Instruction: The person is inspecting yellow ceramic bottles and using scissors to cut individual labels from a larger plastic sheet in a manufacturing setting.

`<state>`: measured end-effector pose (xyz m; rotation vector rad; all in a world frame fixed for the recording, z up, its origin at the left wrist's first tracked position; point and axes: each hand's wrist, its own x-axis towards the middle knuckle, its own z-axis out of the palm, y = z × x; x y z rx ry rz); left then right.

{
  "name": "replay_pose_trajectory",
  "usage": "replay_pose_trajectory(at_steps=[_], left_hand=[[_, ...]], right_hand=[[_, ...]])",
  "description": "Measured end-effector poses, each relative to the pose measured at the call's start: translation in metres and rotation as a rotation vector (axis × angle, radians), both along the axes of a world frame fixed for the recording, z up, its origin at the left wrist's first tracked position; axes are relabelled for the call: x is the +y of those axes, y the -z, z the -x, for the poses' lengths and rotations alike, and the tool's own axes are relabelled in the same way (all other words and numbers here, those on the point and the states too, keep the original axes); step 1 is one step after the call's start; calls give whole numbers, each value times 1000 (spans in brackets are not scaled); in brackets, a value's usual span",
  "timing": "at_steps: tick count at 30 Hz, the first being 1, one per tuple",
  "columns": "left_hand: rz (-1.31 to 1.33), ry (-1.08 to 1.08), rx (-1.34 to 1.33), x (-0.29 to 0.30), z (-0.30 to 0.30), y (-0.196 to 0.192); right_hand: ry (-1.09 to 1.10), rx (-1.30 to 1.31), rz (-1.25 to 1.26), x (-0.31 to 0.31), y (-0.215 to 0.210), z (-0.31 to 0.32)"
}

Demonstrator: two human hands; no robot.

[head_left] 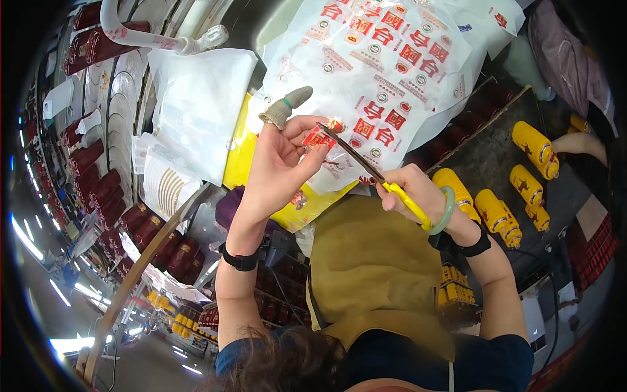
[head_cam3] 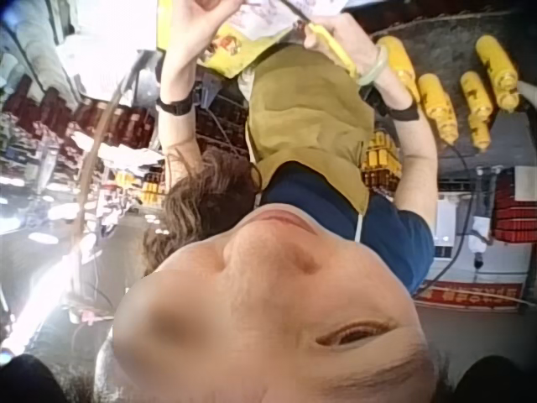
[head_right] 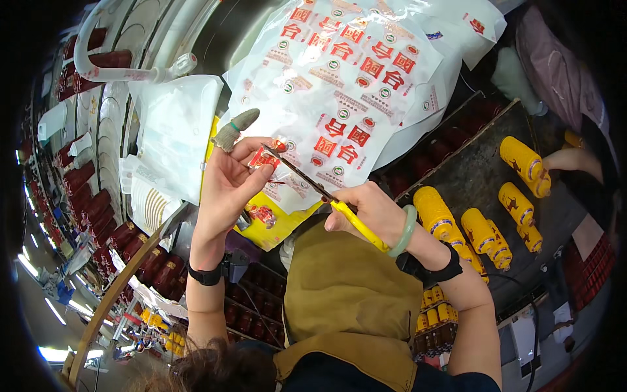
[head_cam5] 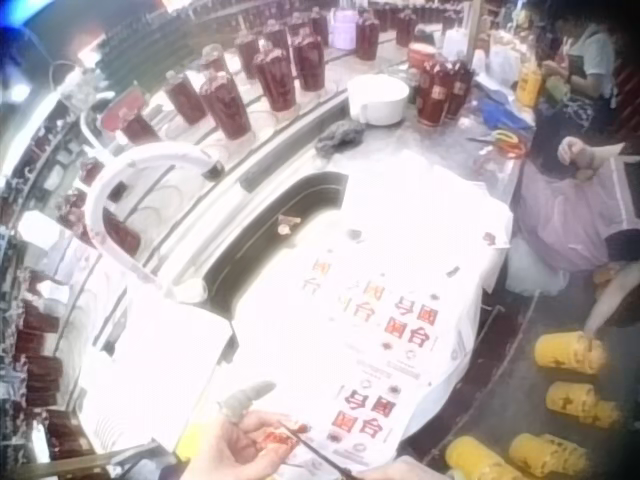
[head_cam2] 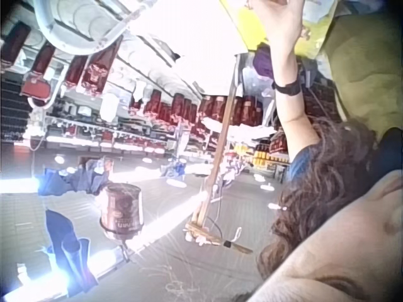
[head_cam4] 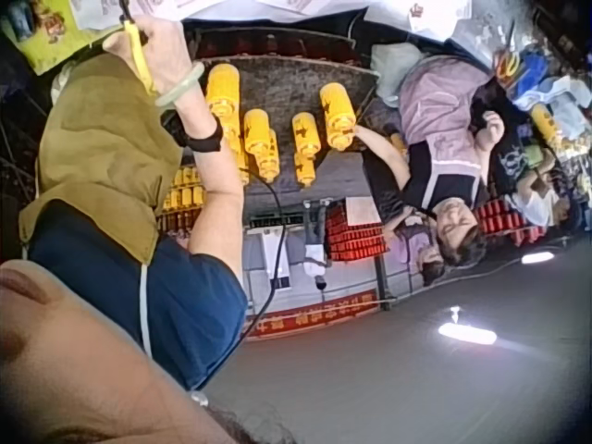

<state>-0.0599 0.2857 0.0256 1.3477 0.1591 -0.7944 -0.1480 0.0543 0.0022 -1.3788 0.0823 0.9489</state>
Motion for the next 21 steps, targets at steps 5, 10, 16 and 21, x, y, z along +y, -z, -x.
replay_pose_trajectory(at_steps=[5,10,16,21], left_hand=[[25,4,-14,0,-1,0],[15,21,-6,0,-2,0],[52,6,-4,-1,-2,1],[27,10,25,0,-2,0]], right_hand=[[23,22,-2,0,0,1],[66,43,-23,5,-2,-1],[39,175,-69,5,-3,-4],[25,38,-59,4,3,-6]])
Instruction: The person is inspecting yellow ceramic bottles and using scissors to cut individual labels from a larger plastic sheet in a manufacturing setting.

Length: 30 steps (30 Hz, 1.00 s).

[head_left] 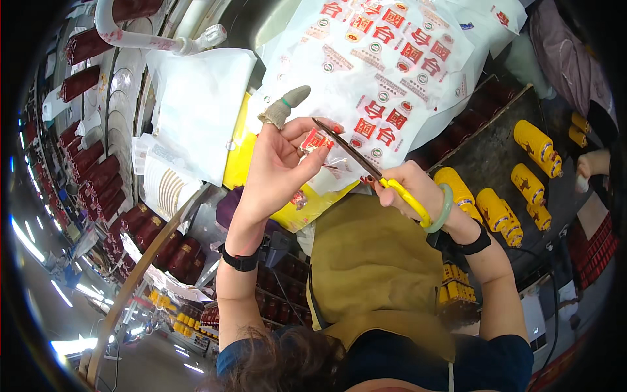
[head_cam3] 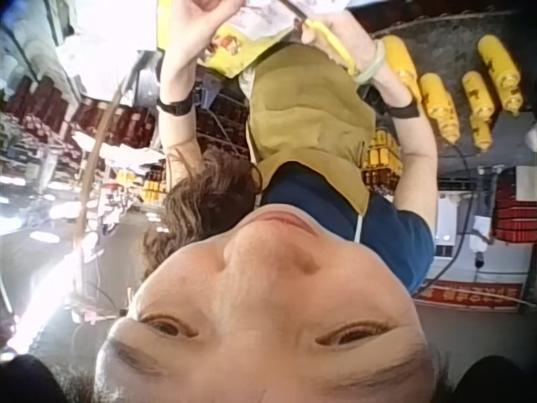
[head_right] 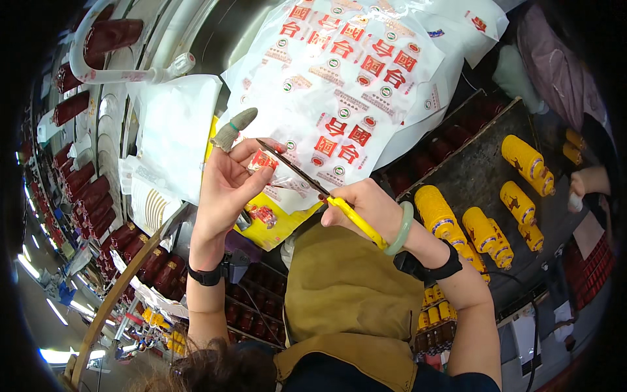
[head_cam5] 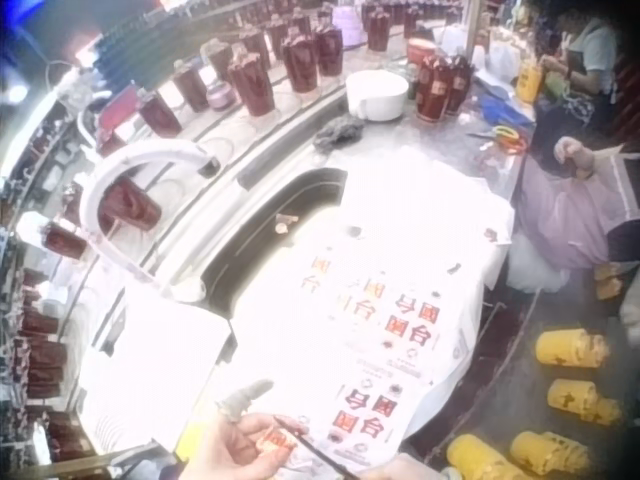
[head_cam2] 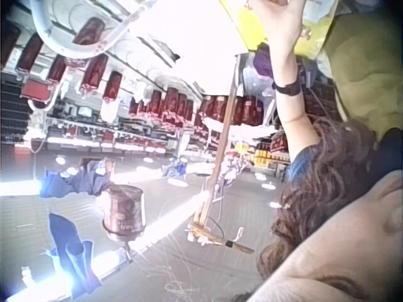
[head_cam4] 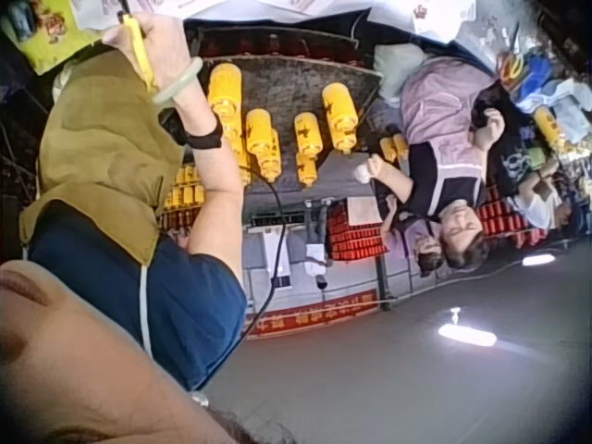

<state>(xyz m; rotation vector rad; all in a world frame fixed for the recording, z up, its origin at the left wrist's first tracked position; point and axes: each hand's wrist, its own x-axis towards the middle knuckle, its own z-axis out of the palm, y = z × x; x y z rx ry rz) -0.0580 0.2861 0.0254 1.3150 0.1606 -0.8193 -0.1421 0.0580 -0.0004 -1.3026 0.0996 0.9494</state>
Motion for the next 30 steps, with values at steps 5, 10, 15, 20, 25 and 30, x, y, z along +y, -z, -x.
replay_pose_trajectory(at_steps=[5,10,15,20,25,30], left_hand=[[-34,-1,-13,11,3,12],[-218,3,4,30,5,41],[-380,44,-159,36,14,64],[-391,55,-183,39,18,70],[-327,-28,-78,43,17,69],[-315,-147,-6,47,16,61]], right_hand=[[-11,30,17,5,2,-1],[149,-131,317,28,7,-9],[373,54,244,63,15,-32],[446,8,244,94,29,-61],[307,64,305,102,39,-67],[416,-104,276,102,41,-61]])
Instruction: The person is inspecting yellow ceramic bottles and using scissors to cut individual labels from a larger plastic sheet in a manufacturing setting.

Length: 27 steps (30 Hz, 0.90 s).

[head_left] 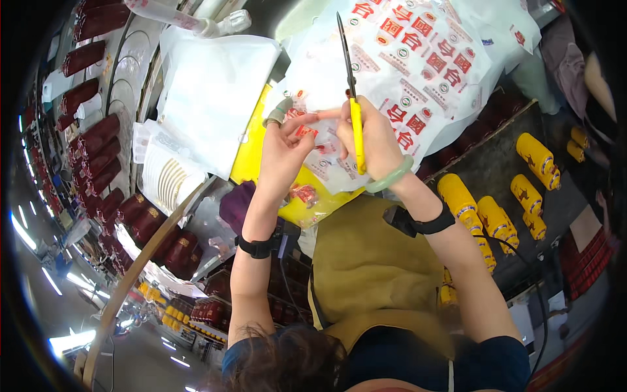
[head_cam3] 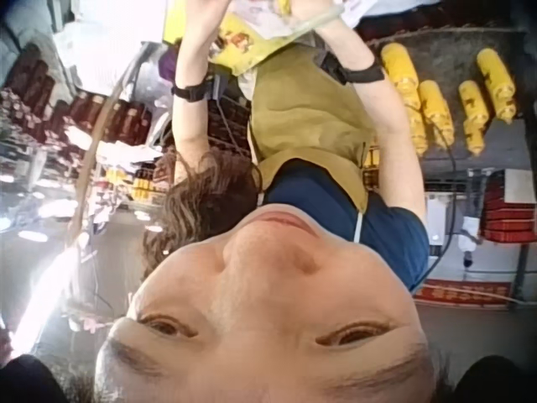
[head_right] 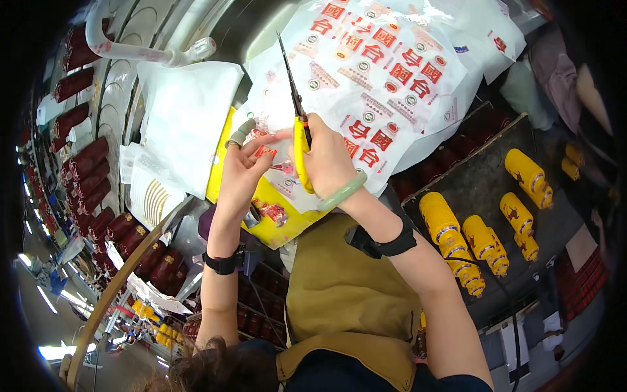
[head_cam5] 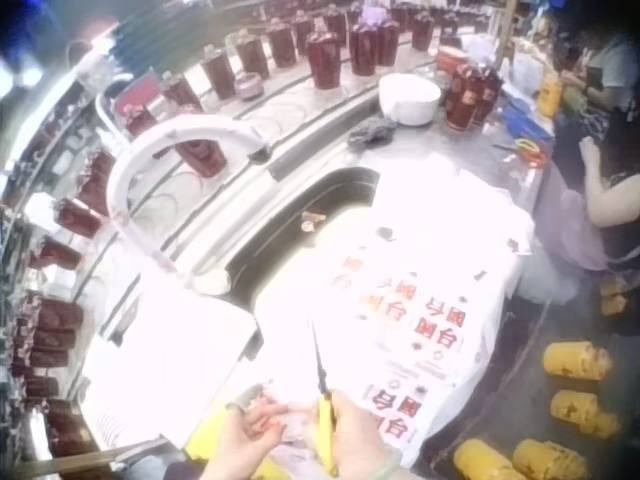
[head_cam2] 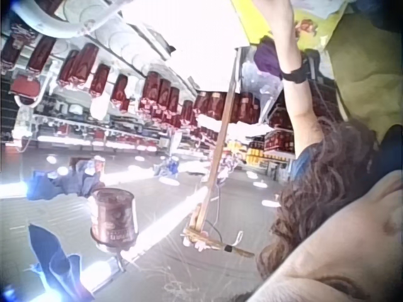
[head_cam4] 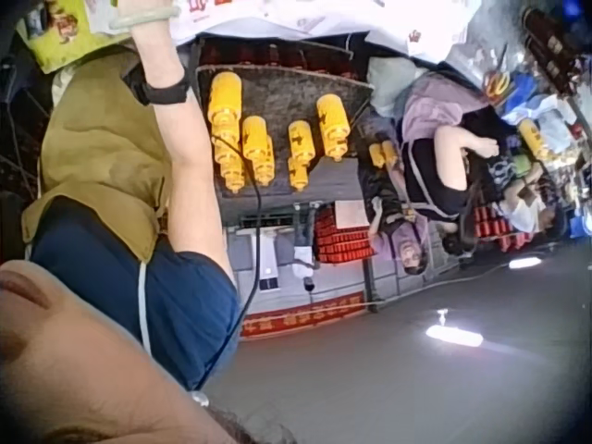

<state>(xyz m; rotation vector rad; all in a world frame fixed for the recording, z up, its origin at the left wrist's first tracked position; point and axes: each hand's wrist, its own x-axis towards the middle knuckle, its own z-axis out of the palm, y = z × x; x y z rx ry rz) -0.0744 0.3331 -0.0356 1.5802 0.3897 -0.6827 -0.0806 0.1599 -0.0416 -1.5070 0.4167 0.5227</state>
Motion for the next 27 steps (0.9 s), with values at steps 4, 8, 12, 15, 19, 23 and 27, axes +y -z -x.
replay_pose_trajectory(at_steps=[4,8,12,15,19,23,27], left_hand=[[48,-18,37,-2,-2,-1],[41,-77,23,0,1,-10],[92,-166,-80,1,5,-19],[109,-226,-80,-1,6,-19],[165,-294,-107,-5,10,-16],[-317,-80,-359,-3,14,-15],[-429,-89,-430,-6,15,-15]], right_hand=[[-48,163,-32,2,4,1],[15,146,-78,5,7,1],[-19,123,55,6,5,0],[57,21,40,6,-1,1],[-50,63,119,4,-4,2],[-83,-30,528,10,4,-5],[5,-335,797,18,16,-12]])
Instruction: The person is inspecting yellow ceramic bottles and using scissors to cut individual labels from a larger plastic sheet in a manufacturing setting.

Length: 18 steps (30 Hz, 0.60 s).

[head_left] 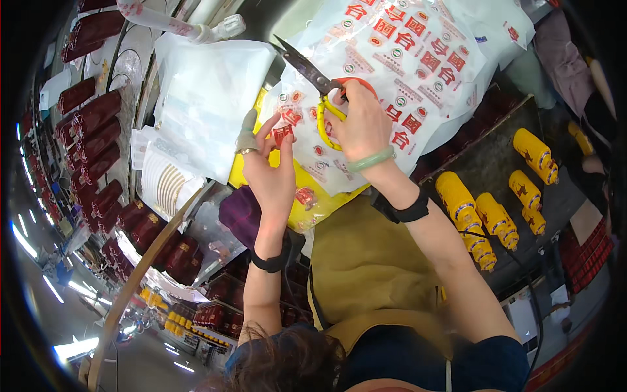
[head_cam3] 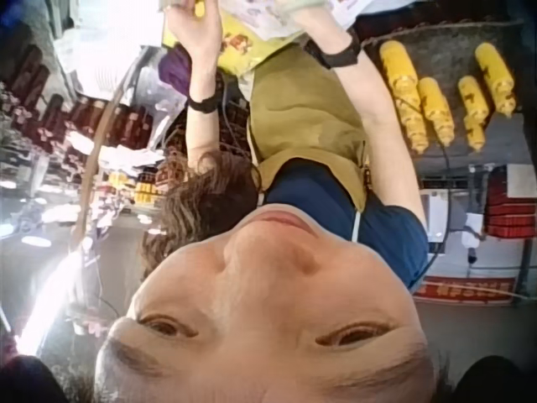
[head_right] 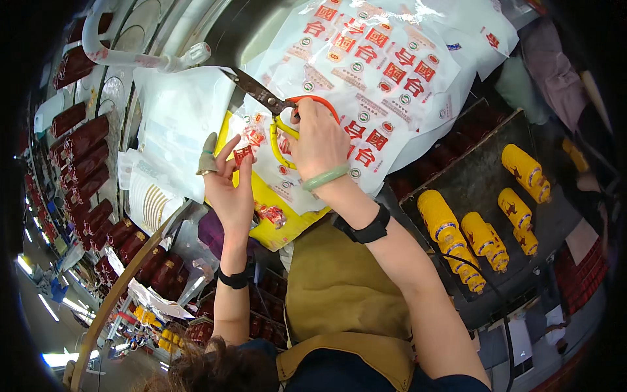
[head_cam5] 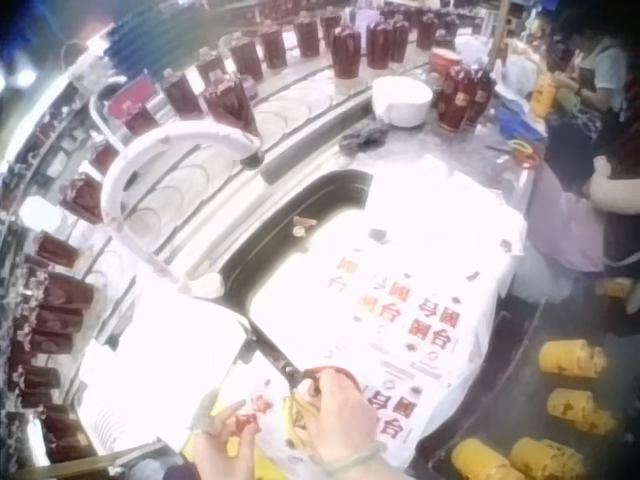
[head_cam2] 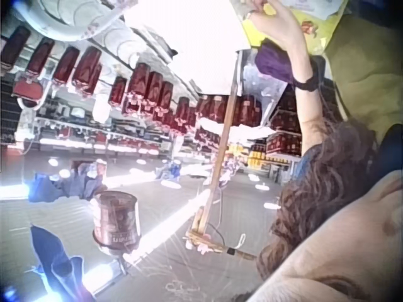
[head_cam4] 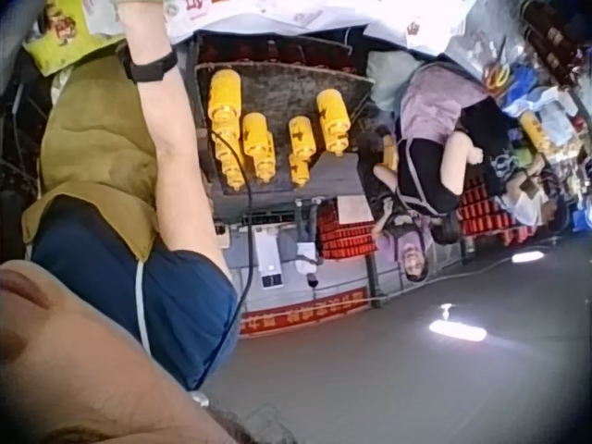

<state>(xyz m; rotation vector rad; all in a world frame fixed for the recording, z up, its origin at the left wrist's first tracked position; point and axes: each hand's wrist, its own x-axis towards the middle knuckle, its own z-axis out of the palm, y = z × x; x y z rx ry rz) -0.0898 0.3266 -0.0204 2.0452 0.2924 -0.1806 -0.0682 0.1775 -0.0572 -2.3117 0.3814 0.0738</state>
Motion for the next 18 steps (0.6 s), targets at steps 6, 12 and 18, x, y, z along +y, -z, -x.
replay_pose_trajectory(at_steps=[6,12,18], left_hand=[[243,-121,43,-12,5,-8],[418,38,84,-46,13,-20],[414,227,172,-131,35,-31]], right_hand=[[55,93,-175,-13,-11,9],[144,78,-697,-51,-41,40],[319,81,-583,-127,-63,90]])
